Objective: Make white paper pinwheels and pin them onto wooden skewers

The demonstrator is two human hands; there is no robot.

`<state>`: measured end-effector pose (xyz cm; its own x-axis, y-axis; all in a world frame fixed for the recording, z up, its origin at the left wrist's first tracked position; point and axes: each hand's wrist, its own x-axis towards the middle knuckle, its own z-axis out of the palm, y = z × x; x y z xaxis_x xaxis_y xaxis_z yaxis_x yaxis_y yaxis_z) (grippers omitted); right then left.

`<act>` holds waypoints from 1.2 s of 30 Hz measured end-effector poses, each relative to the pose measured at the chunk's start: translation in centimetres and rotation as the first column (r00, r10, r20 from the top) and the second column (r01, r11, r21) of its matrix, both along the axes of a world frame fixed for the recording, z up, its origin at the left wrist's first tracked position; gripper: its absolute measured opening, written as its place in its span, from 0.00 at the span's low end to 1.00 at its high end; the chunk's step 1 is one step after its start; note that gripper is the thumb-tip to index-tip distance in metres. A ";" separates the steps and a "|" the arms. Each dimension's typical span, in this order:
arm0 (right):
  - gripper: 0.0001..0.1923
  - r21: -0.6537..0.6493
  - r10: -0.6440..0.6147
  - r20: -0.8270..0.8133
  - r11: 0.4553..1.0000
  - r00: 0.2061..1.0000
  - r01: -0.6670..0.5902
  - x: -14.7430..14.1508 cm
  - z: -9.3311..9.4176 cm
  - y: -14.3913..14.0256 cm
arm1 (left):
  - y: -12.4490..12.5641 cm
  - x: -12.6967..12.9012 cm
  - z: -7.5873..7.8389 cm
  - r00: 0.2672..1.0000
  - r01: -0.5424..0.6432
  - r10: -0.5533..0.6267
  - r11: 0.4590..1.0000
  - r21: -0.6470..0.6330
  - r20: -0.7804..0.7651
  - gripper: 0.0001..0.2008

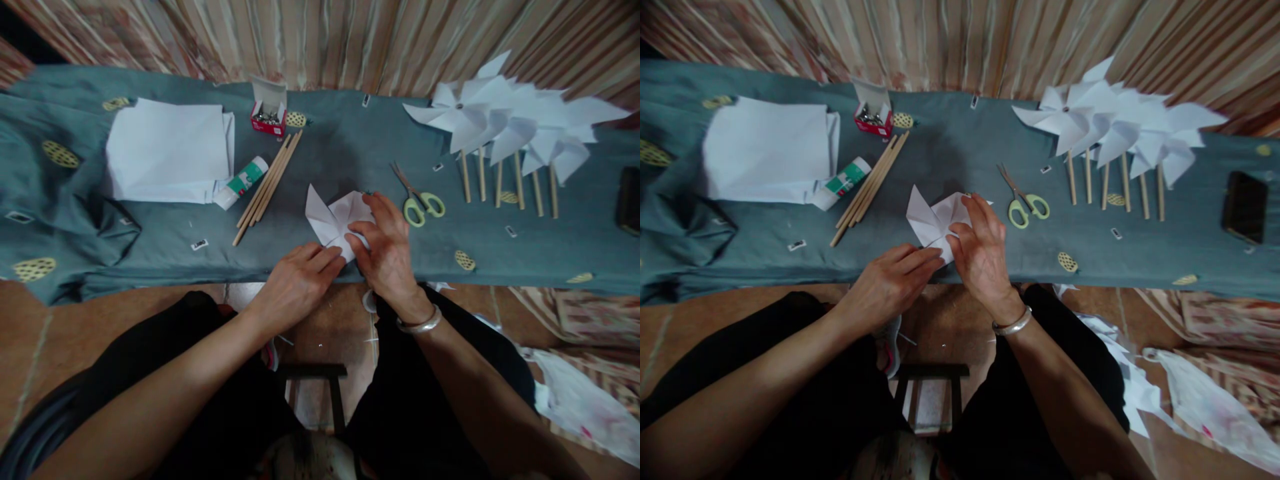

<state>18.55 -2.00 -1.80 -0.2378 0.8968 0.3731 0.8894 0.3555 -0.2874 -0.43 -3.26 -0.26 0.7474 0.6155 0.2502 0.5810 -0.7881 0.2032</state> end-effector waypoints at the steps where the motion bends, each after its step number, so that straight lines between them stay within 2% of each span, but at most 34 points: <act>1: 0.12 0.001 0.002 0.000 1.000 1.000 -0.002 0.0 0.0 0.0 | 0.0 0.0 0.0 1.000 -0.001 0.001 1.000 -0.001 -0.001 0.11; 12: 0.12 -0.047 0.001 -0.030 0.999 1.000 -0.003 -0.2 -0.2 0.2 | 0.1 0.1 0.0 1.000 0.000 0.000 1.000 0.008 0.010 0.10; 19: 0.12 -0.027 0.022 0.024 0.999 0.999 -0.022 -0.3 -0.1 0.2 | 0.2 0.1 -0.1 1.000 -0.002 0.002 1.000 -0.006 0.000 0.11; 23: 0.12 -0.046 0.064 0.085 0.997 0.994 -0.061 -0.2 0.2 -0.1 | 0.2 0.0 -0.2 1.000 0.003 -0.003 1.000 -0.004 0.012 0.11; 36: 0.15 -0.056 0.151 0.057 0.987 0.987 -0.148 0.2 -0.2 -1.0 | 0.1 0.0 -0.1 0.998 -0.008 0.009 1.000 -0.012 0.063 0.12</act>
